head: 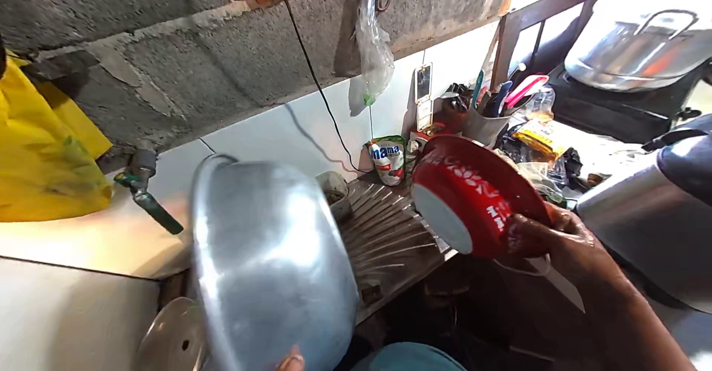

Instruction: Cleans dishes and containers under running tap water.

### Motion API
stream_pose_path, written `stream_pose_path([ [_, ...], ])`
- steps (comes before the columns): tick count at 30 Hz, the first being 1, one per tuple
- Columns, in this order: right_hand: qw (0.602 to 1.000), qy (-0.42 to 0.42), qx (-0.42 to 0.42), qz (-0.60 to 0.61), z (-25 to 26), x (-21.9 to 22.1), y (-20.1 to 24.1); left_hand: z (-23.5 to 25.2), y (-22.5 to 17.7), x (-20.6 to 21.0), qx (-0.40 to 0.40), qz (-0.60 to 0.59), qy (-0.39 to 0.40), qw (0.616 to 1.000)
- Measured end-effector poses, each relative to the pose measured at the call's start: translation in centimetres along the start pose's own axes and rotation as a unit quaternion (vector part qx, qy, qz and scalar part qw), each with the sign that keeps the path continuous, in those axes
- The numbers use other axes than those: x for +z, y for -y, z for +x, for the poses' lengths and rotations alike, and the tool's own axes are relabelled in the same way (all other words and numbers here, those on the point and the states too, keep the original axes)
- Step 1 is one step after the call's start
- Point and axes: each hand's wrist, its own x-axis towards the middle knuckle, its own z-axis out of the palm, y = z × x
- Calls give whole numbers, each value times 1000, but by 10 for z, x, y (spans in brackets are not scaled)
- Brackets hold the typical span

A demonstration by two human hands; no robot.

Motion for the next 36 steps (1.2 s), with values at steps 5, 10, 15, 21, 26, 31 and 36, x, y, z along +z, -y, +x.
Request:
stream_pose_path([
  [5,989,-133,-17,61,-4,-15,15,26,4,14,43,186,243,951],
  [10,980,-188,-44,58,-7,-36,42,36,28,55,116,253,361,890],
  [15,983,-130,-128,14,-13,-65,63,32,63,88,111,316,470,817],
  [21,971,24,-213,-103,-12,-49,89,37,126,113,122,347,491,790],
  [26,947,174,-227,-146,-6,5,70,55,147,137,10,394,602,695],
  [31,884,198,-264,-331,-5,68,4,54,166,143,-23,362,564,742],
  [36,823,282,-264,-416,-13,91,-67,55,185,144,-79,340,525,776],
])
